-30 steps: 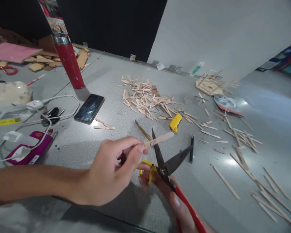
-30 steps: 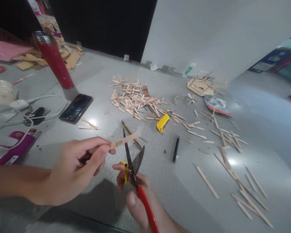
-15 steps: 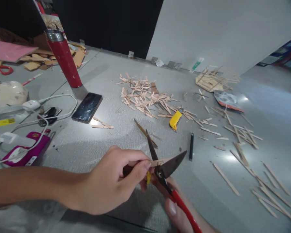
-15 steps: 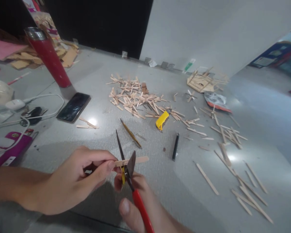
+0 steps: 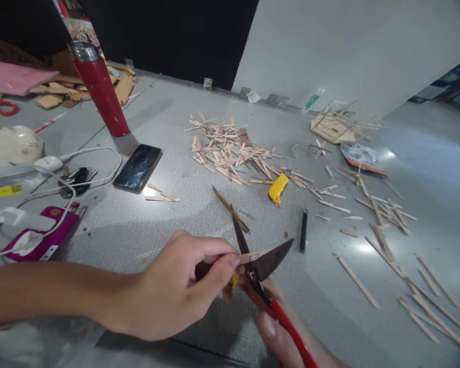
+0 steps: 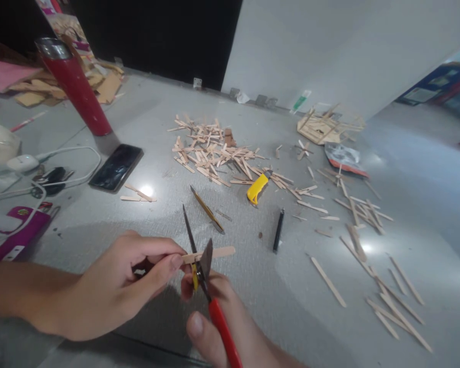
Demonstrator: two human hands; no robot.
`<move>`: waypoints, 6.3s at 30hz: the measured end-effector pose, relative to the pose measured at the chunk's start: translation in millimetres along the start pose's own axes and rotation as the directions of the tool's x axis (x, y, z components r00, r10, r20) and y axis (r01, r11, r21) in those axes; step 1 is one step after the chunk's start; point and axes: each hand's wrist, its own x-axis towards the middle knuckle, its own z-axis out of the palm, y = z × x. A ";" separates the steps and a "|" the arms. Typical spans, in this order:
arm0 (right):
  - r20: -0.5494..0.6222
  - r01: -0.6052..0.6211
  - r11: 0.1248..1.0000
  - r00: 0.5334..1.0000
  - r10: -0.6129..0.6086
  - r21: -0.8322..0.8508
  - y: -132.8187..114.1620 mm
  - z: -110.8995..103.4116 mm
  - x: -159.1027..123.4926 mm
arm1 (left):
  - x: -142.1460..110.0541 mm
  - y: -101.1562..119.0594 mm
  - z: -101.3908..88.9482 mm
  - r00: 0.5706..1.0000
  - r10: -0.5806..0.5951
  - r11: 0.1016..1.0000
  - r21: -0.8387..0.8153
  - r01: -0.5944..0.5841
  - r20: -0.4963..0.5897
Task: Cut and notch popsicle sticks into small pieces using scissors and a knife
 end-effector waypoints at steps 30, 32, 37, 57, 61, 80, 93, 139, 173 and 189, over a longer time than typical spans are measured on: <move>-0.023 0.059 0.998 0.998 -0.060 -0.032 4.2 0.4 0.1 | 0.1 0.0 0.3 1.000 0.013 1.000 0.026 -0.012 -0.006; -0.018 0.041 0.999 0.999 -0.042 -0.030 3.8 1.5 0.3 | 0.4 -0.4 0.6 1.000 0.004 1.000 0.014 -0.004 -0.005; -0.008 0.005 1.000 1.000 -0.005 0.002 3.2 3.5 -0.2 | 1.6 0.8 -0.5 1.000 0.015 1.000 0.018 -0.015 0.024; -0.123 -0.124 0.992 0.984 0.128 0.039 -5.7 17.8 6.5 | 1.3 4.2 -4.1 0.994 -0.075 0.993 0.096 0.067 0.083; -0.147 -0.120 0.992 0.981 0.126 0.047 -11.0 20.4 12.1 | 0.3 3.1 -0.3 0.997 -0.048 0.993 0.110 0.041 0.061; -0.025 -0.026 0.999 0.999 0.027 0.025 7.3 5.7 3.9 | -5.9 2.3 1.6 0.988 -0.109 0.993 0.054 0.104 0.107; -0.059 -0.139 0.984 0.987 0.146 0.114 -10.7 17.6 18.4 | -5.2 1.9 5.9 0.986 -0.138 0.988 -0.065 0.144 0.089; 0.057 -0.085 0.982 0.995 0.076 0.170 -15.6 6.7 16.2 | -8.7 1.0 2.7 0.981 -0.085 0.995 0.061 0.075 0.176; 0.064 -0.125 0.931 0.992 0.110 0.343 -9.8 24.6 19.6 | -12.1 -15.3 20.4 0.974 -0.153 0.964 -0.189 0.184 0.170; 0.187 -0.173 0.963 0.973 0.135 0.204 -2.2 -1.1 14.3 | -9.4 -16.3 20.8 0.985 -0.162 0.859 -0.484 0.169 0.056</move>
